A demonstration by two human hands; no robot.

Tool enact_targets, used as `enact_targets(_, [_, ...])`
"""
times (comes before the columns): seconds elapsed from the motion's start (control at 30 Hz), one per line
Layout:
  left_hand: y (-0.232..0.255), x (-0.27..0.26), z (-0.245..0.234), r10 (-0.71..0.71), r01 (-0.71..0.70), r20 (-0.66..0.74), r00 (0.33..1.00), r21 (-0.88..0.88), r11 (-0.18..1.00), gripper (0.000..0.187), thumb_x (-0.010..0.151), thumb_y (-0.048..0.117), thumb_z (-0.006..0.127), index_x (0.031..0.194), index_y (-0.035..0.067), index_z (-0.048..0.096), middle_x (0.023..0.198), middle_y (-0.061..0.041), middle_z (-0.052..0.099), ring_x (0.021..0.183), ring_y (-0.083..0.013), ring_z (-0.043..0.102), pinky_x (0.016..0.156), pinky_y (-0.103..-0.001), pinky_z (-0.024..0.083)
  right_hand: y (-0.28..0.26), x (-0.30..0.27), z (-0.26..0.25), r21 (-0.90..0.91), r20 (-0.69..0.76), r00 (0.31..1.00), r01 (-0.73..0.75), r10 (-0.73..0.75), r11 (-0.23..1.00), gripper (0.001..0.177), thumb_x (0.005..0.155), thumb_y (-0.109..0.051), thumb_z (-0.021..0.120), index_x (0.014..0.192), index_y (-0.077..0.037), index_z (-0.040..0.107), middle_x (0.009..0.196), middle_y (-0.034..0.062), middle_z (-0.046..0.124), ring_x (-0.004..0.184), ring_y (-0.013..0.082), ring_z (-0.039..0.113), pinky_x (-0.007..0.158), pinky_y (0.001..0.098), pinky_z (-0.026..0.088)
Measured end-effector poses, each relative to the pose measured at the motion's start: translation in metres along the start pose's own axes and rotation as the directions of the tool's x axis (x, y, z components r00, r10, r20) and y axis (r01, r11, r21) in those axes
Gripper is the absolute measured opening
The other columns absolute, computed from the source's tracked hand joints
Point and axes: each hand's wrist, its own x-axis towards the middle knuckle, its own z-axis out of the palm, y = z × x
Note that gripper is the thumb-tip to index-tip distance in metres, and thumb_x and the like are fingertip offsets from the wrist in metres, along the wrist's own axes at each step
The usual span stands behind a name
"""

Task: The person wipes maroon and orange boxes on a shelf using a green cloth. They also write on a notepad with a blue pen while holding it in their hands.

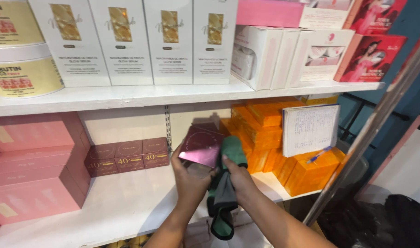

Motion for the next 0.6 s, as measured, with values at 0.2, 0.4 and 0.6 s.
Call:
enact_targets(0.2, [-0.046, 0.021, -0.053, -0.067, 0.138, -0.304, 0.950, 0.221, 0.965, 0.102, 0.059, 0.011, 0.091, 0.145, -0.002, 0.036, 0.133, -0.018, 0.052, 0.122, -0.0294, 0.060, 0.104, -0.038, 0.048, 0.028, 0.017, 0.062, -0.286, 0.147, 0.988, 0.008, 0.036, 0.958, 0.045, 0.091, -0.030, 0.072, 0.122, 0.001, 0.066, 0.102, 0.0096, 0.074, 0.086, 0.0230, 0.073, 0.075, 0.0389, 0.059])
enact_targets(0.4, [-0.093, 0.044, -0.120, -0.082, 0.287, -0.441, 0.894, 0.421, 0.860, 0.114, 0.055, 0.019, 0.098, 0.145, -0.005, 0.032, 0.135, -0.023, 0.047, 0.122, -0.0341, 0.054, 0.101, -0.040, 0.050, 0.064, 0.064, 0.118, -0.662, 0.188, 0.979, 0.064, 0.083, 0.747, 0.053, 0.094, -0.030, 0.066, 0.140, -0.006, 0.053, 0.130, 0.0097, 0.068, 0.114, 0.0216, 0.067, 0.094, 0.0336, 0.053])
enact_targets(0.6, [-0.126, 0.070, -0.178, 0.046, 0.202, -0.447, 0.894, 0.490, 0.848, 0.107, 0.058, 0.017, 0.098, 0.146, -0.003, 0.038, 0.135, -0.022, 0.051, 0.123, -0.0345, 0.059, 0.105, -0.041, 0.053, 0.101, 0.113, 0.146, -0.776, 0.293, 0.939, 0.344, -0.181, 0.528, 0.056, 0.091, -0.020, 0.064, 0.143, -0.007, 0.049, 0.134, 0.0110, 0.064, 0.122, 0.0237, 0.062, 0.099, 0.0357, 0.050])
